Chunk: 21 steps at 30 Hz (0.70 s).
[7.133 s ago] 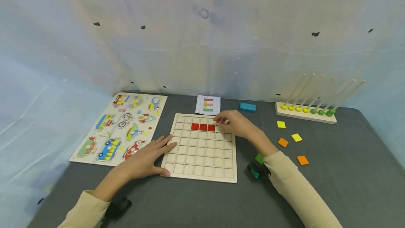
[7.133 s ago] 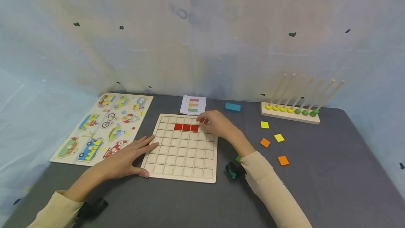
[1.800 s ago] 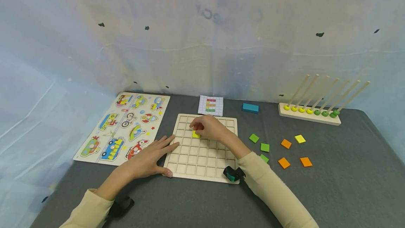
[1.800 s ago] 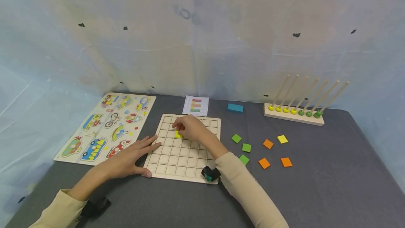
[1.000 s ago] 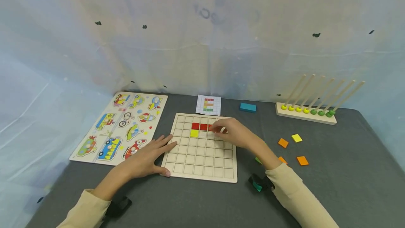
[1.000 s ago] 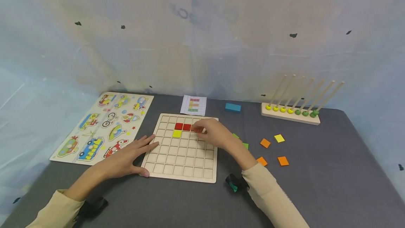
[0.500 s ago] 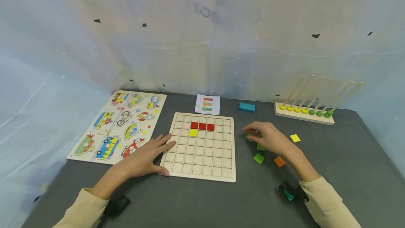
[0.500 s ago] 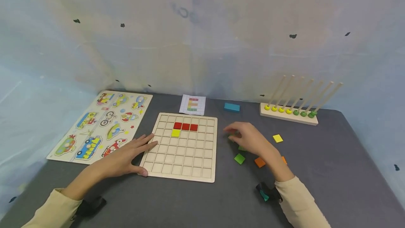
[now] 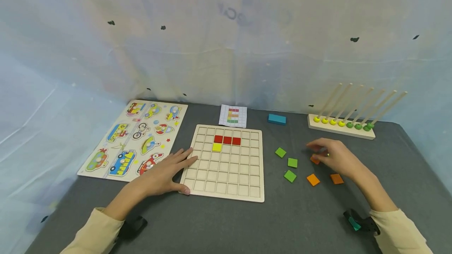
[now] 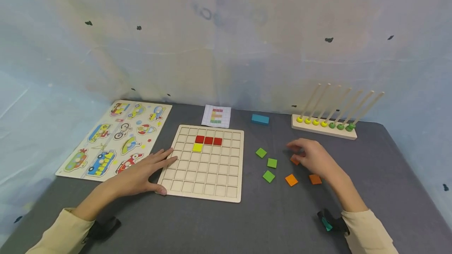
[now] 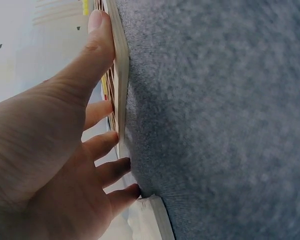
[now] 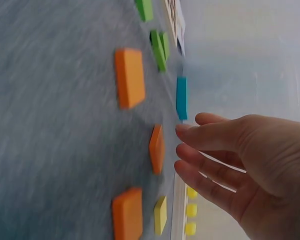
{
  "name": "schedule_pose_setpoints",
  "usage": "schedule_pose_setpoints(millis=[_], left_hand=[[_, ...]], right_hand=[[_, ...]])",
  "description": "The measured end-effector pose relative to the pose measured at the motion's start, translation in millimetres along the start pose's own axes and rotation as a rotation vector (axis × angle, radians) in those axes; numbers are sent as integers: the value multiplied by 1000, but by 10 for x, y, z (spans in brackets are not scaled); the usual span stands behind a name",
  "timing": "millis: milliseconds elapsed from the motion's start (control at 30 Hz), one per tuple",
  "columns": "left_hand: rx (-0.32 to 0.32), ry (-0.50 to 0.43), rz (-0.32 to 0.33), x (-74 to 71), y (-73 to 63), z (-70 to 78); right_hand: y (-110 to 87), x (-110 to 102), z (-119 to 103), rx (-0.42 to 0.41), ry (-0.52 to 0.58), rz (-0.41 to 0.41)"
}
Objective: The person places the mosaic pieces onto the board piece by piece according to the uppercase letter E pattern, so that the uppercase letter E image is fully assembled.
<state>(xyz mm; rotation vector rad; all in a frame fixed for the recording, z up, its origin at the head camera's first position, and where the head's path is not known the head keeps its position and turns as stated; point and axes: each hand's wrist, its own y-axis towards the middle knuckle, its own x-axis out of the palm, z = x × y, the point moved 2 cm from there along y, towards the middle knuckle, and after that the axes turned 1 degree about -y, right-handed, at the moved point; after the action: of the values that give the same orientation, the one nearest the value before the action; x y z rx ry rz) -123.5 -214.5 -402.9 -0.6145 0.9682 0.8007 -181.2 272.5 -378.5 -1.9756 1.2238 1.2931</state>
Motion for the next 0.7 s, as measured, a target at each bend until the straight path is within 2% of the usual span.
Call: schedule_pose_setpoints(millis=[300, 433, 700], left_hand=[[-19, 0, -16, -1, 3, -12], [0, 1, -4, 4, 9, -13], [-9, 10, -11, 18, 29, -25]], right_hand=[[-90, 40, 109, 22, 11, -23], [-108, 52, 107, 31, 31, -15], [-115, 51, 61, -21, 10, 17]])
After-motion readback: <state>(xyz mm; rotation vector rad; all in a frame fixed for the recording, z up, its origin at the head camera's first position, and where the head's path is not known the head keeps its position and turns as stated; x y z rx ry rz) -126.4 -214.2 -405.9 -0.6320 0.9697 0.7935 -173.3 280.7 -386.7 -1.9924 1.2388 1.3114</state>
